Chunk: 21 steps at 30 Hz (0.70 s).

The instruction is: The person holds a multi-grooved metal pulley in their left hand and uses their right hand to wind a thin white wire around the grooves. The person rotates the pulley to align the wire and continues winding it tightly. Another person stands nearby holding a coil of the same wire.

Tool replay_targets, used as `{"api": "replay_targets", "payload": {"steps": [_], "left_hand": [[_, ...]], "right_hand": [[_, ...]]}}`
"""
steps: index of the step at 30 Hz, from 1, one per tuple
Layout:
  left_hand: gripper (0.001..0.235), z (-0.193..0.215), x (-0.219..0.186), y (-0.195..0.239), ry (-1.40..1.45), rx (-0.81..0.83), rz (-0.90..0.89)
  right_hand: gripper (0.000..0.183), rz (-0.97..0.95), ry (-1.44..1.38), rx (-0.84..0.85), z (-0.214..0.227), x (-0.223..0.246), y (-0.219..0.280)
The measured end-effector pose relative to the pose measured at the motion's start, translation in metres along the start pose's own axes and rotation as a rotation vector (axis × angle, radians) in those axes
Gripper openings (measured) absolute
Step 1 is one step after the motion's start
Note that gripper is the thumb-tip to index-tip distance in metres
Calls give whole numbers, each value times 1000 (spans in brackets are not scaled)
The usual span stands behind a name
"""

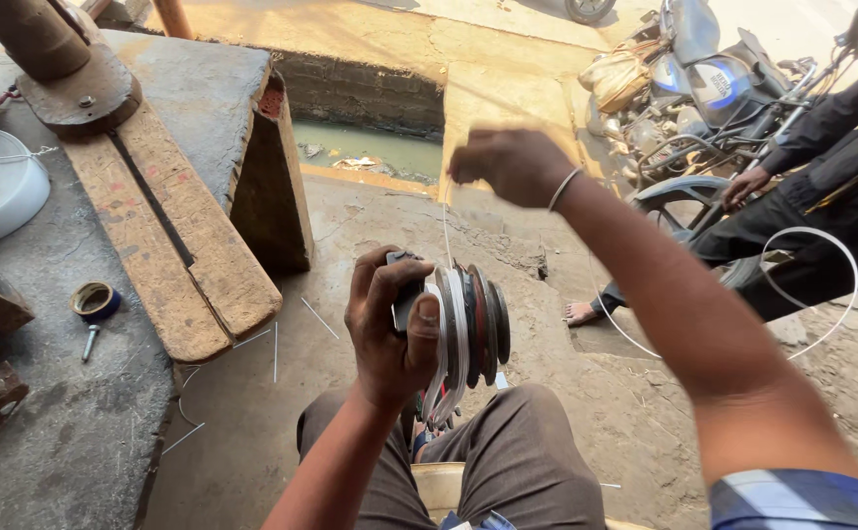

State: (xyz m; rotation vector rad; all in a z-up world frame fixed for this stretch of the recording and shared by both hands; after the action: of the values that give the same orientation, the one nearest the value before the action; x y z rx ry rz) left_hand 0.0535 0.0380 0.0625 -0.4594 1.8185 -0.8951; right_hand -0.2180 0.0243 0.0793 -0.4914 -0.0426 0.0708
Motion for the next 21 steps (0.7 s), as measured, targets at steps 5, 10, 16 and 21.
{"api": "replay_targets", "payload": {"steps": [5, 10, 16, 21], "left_hand": [[38, 20, 9, -7, -15, -22, 11], [46, 43, 38, -12, -104, -48, 41], [48, 52, 59, -20, -113, -74, 95], [49, 45, 71, -24, -102, -87, 101]], "right_hand": [[38, -414, -572, 521, -292, -24, 135], [68, -390, -792, 557, -405, 10, 247], [51, -662, -826, 583, -431, 38, 285], [37, -323, -492, 696, -456, 35, 294]]}}
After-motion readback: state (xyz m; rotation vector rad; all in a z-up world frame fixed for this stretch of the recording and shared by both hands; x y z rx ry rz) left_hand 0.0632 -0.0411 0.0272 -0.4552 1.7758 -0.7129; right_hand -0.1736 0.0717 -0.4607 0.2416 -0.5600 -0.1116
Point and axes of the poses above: each hand's wrist, its own y-axis away from the middle knuckle, its own z-axis out of the back of the hand, x = y × z, the point moved 7 cm from there along -y, towards the middle knuckle, and after that the axes turned 12 degrees about -x, right-handed, at the moved point
